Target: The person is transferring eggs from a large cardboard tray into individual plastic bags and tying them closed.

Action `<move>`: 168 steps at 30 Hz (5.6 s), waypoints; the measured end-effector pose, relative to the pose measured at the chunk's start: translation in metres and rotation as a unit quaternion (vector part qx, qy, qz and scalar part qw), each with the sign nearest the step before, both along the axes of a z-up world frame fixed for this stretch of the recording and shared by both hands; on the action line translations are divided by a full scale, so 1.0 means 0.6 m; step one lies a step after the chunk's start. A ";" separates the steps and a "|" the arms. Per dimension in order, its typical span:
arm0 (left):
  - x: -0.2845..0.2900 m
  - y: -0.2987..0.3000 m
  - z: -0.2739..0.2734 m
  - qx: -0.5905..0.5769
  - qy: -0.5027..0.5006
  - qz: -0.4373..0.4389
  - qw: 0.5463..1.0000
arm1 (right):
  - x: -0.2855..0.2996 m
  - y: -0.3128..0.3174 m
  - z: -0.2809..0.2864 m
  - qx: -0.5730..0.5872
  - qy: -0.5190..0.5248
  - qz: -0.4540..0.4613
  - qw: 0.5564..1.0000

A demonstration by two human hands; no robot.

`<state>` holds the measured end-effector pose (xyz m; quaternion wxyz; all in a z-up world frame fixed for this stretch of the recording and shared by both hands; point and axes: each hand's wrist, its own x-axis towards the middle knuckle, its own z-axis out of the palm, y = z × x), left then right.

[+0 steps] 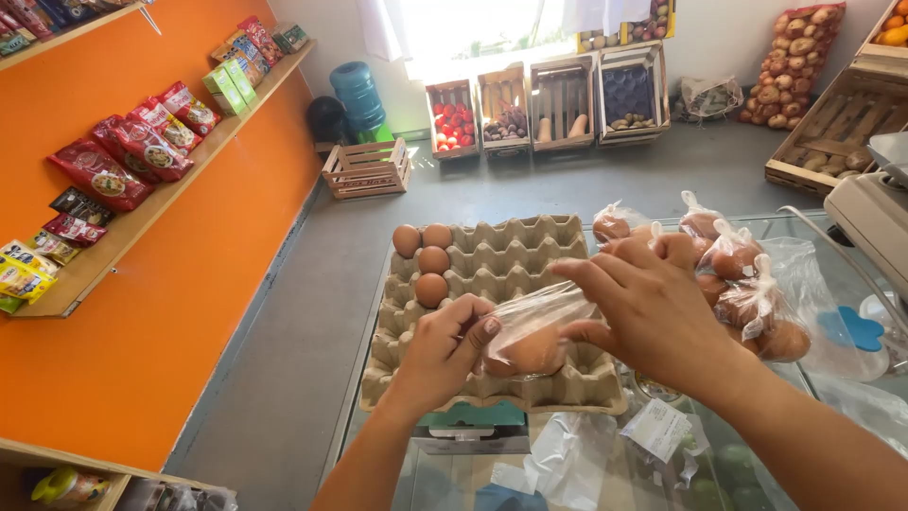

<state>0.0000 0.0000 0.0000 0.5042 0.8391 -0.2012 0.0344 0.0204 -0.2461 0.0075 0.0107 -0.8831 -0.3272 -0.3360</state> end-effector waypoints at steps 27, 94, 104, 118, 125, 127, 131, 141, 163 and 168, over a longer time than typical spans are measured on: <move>-0.013 -0.029 -0.054 0.132 -0.255 0.022 0.957 | 0.003 0.048 0.008 0.672 0.697 0.148 0.204; -0.036 -0.052 -0.104 -0.092 -0.064 0.088 0.990 | -0.003 0.053 -0.058 0.151 0.492 0.094 0.852; -0.040 -0.051 -0.112 -0.140 -0.053 0.109 0.983 | -0.020 0.060 -0.035 0.232 0.357 0.160 0.891; -0.033 -0.054 -0.111 -0.331 0.170 0.106 0.922 | -0.056 0.082 -0.070 0.189 0.110 0.211 0.953; -0.035 -0.056 -0.105 -0.378 0.247 0.104 0.886 | -0.046 0.083 -0.081 0.193 0.174 0.195 0.946; -0.035 -0.057 -0.106 -0.398 0.256 0.107 0.874 | -0.038 0.081 -0.075 0.223 0.218 0.190 0.931; -0.033 -0.056 -0.115 -0.428 0.230 0.114 0.866 | -0.023 0.080 -0.065 0.281 0.402 0.150 0.858; -0.035 -0.054 -0.128 -0.349 0.118 0.129 0.921 | -0.028 0.081 -0.066 0.292 0.304 0.206 0.883; -0.051 -0.061 -0.091 -0.121 0.049 0.136 0.982 | -0.002 0.066 -0.062 0.261 0.541 0.075 0.796; -0.050 -0.062 -0.095 -0.119 0.039 0.144 0.982 | 0.013 0.062 -0.083 0.426 0.743 0.148 0.495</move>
